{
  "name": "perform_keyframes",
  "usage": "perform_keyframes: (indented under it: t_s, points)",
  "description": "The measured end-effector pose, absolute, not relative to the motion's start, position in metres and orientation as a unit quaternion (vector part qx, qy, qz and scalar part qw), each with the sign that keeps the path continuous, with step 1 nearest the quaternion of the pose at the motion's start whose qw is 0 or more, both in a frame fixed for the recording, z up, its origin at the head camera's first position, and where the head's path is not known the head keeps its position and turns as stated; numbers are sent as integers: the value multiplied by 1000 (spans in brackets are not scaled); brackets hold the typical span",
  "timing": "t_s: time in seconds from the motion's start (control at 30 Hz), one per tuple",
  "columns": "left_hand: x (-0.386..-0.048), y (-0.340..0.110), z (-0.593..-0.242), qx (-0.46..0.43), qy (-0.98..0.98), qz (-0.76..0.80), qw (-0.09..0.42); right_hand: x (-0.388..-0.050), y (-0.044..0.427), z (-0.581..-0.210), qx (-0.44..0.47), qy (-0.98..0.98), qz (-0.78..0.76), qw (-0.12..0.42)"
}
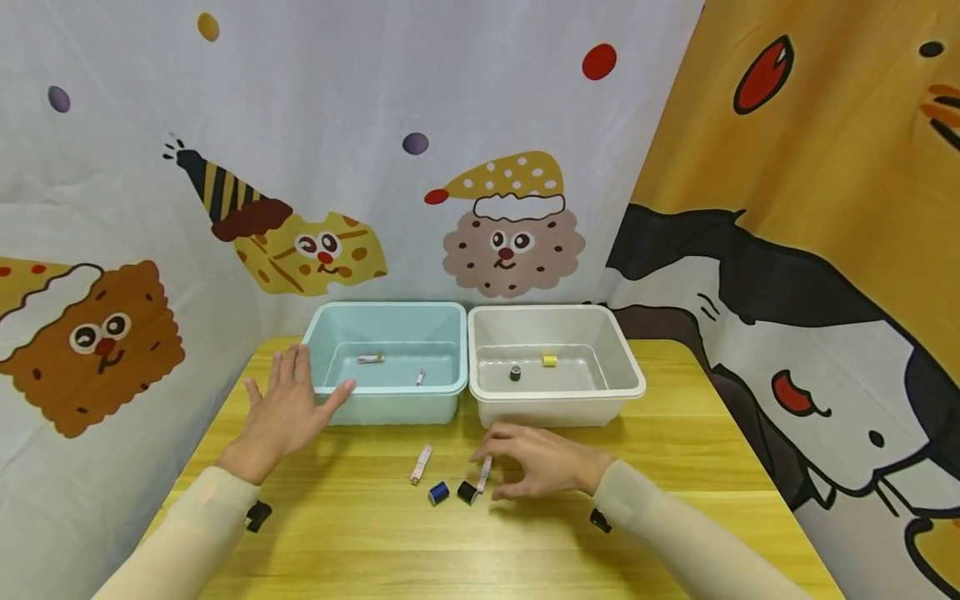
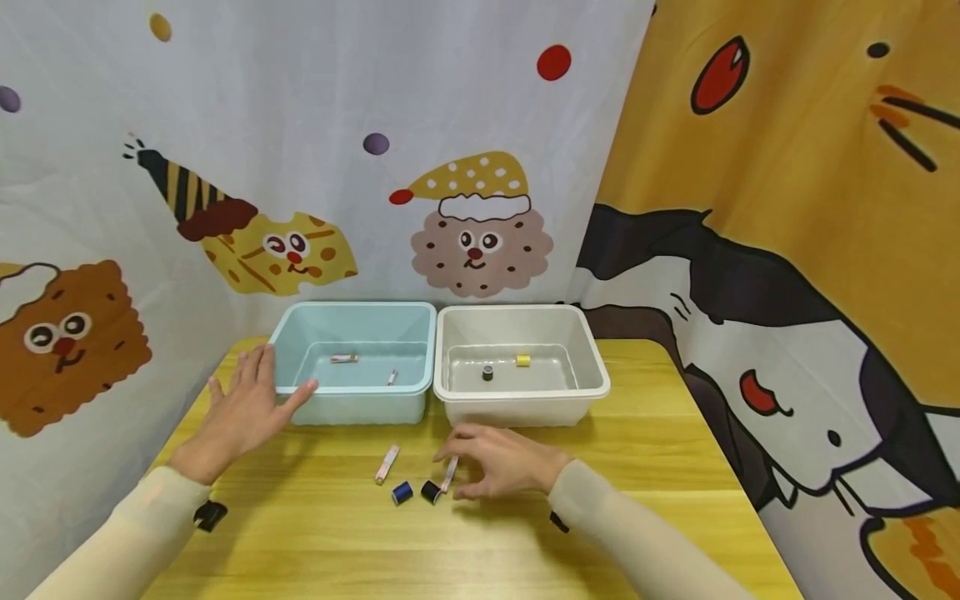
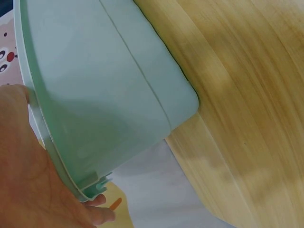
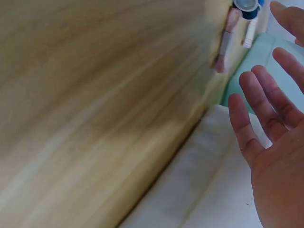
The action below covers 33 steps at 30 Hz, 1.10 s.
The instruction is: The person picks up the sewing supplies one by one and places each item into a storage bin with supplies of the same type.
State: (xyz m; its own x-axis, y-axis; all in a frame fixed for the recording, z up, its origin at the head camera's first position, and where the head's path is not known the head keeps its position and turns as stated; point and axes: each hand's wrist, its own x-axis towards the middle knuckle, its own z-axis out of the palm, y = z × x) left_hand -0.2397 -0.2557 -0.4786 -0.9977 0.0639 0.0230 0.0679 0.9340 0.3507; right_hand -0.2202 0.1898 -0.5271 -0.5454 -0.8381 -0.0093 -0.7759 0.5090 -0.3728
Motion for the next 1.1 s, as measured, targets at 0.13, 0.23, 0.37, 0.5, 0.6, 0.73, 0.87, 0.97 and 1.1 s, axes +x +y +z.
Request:
perform_keyframes:
  t_s: [0.13, 0.23, 0.37, 0.5, 0.6, 0.73, 0.87, 0.97, 1.1]
  points:
    - [-240, -256, -478, -33, -983, -178, 4, -221, 187, -535, -457, 868, -159, 110]
    - [-240, -256, -478, -33, -983, -179, 5, -221, 186, -541, -449, 872, -155, 121]
    - [-241, -256, -478, -35, -983, -179, 9, -223, 184, -546, -446, 874, -148, 123]
    - [-241, -256, -478, -35, -983, -181, 9, -226, 183, -550, -447, 875, -142, 118]
    - [-241, -256, -479, -34, -983, -181, 7, -228, 184, -553, -447, 875, -142, 117]
    - [-241, -256, -479, -33, -983, -179, 5, -230, 185, -555, -448, 875, -143, 116]
    - [-241, -256, -479, -31, -984, -178, 5, -233, 185, -556, -455, 868, -159, 118]
    - [-241, -256, -480, -30, -984, -177, 5, -235, 185, -557, -460, 861, -177, 127]
    - [-241, -257, -480, -29, -984, -177, 5, -237, 185, -558, -461, 858, -185, 132]
